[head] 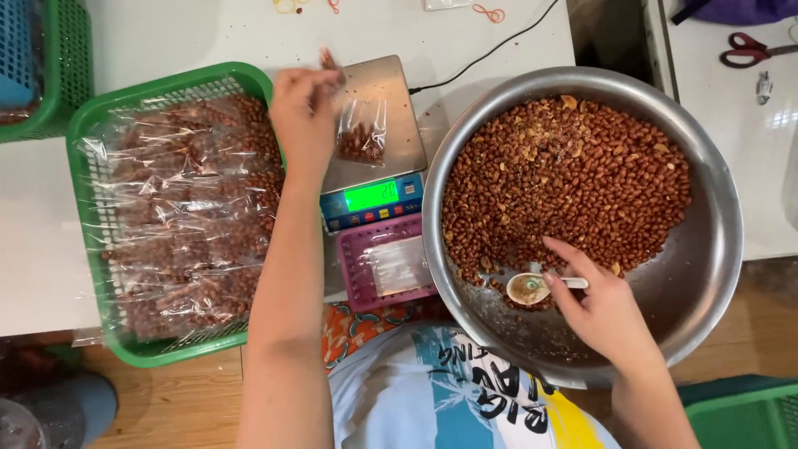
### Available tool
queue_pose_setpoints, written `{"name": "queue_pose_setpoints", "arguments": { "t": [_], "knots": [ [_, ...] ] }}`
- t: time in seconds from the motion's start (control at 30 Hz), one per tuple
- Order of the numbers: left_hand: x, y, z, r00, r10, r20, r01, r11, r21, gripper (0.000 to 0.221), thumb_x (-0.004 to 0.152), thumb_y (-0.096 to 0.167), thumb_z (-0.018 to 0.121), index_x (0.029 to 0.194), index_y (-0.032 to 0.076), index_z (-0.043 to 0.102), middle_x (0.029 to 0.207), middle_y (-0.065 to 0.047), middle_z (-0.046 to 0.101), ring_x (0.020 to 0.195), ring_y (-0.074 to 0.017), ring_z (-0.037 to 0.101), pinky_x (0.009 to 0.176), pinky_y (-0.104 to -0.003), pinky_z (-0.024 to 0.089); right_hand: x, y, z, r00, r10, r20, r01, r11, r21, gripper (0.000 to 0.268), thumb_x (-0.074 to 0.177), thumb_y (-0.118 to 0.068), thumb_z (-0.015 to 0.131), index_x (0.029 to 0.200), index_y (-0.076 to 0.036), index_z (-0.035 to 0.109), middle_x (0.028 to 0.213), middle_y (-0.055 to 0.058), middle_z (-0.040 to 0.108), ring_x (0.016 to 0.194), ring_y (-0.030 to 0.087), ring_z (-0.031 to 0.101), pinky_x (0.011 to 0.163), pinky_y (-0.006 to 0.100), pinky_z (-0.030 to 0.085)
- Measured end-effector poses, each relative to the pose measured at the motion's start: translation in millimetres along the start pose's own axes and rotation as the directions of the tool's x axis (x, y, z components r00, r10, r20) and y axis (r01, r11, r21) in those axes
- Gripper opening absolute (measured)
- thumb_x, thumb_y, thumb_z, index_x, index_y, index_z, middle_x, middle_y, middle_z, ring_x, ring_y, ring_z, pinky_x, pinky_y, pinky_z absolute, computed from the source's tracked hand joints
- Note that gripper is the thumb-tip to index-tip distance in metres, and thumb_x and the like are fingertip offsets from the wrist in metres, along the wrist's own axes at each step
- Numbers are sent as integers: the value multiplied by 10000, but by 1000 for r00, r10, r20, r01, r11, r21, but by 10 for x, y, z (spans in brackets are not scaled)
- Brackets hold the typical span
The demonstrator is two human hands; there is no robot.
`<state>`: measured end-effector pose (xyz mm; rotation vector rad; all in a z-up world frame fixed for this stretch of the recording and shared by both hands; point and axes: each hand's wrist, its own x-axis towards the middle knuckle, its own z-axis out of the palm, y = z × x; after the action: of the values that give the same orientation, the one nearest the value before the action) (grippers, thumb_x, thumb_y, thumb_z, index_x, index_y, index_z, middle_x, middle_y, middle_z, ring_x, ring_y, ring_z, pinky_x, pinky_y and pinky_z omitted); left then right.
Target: Portioning and bagging roasted nuts using a spoon and a digital scale for weight accuracy.
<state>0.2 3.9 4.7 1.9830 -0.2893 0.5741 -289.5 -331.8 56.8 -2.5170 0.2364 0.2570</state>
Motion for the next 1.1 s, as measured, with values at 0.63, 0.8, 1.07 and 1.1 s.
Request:
{"name": "queue_pose_setpoints", "arguments": {
  "t": [0.63,0.8,1.07,1.1],
  "knots": [
    [-1449,1568,659,512,-160,844,854,201,-480,480,879,-21,752,1330,1,590,1180,-217,709,1083,-303,708,914,-411,602,-15,-240,-32,826,-398,-398,439,898,13,294,885,-122,726,1172,-156,783,641,-3,633,564,238,657,583,325,572],
    [-1601,1533,745,534,-41,845,817,282,-502,347,979,-58,604,1311,19,674,1244,-183,718,1148,-230,695,1006,-358,553,25,-156,79,851,-409,-328,423,906,-32,323,907,-94,674,1205,-186,759,784,51,712,682,289,715,588,417,592],
    [-1726,1460,771,463,-54,885,880,147,-451,607,932,-133,487,1526,-15,445,1355,-294,608,1241,-293,610,1002,-389,565,36,-274,-23,859,-431,-276,432,900,-59,241,921,-75,640,1116,-140,765,662,72,640,570,298,661,509,402,560],
    [-1744,1448,785,462,-53,885,881,141,-451,651,922,-136,478,1554,2,408,1355,-299,604,1241,-300,610,1000,-394,566,36,-272,-28,860,-435,-266,435,898,-66,240,921,-76,636,1112,-144,764,657,71,637,566,297,660,497,401,555]
  ]
}}
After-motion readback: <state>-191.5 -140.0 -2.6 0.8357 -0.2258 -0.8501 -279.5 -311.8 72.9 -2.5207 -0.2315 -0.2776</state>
